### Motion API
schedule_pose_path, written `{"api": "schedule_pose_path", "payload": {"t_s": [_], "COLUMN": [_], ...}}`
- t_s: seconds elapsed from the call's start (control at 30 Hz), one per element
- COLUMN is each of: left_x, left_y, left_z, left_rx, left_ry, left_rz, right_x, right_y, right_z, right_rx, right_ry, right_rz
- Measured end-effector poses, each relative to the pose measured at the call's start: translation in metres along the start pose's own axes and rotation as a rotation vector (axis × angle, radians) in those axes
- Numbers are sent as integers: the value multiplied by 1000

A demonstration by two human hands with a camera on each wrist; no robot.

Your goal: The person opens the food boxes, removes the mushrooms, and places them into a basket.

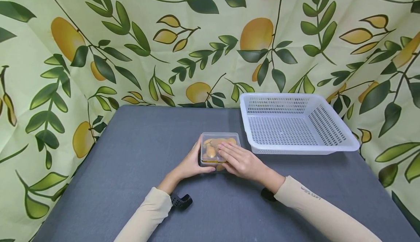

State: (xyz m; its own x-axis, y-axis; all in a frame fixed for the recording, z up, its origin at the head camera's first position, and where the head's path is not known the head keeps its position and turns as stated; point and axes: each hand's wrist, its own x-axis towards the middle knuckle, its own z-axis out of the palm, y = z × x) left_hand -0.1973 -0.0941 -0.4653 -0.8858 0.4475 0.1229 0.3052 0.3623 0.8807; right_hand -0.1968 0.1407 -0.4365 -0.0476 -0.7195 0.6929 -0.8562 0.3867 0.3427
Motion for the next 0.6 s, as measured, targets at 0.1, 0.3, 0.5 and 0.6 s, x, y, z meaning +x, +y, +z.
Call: {"api": "schedule_pose_path", "payload": {"t_s": [0.1,0.3,0.5,0.6], "left_x": [-1,-4,-9,-11], "left_y": [1,3,1,1], "left_z": [0,-1,-4,-6], "left_rx": [13,-31,-98,-105], "left_ry": [-6,-3,-2,7], "left_rz": [-12,-1,23,34], "right_x": [1,2,-1,-2], "right_y": [0,2,-1,-4], "right_z": [-3,-8,-18,-25], "right_rx": [7,-4,9,29], "right_ry": [-24,-14,71,107], "right_rz": [30,89,176,195]}}
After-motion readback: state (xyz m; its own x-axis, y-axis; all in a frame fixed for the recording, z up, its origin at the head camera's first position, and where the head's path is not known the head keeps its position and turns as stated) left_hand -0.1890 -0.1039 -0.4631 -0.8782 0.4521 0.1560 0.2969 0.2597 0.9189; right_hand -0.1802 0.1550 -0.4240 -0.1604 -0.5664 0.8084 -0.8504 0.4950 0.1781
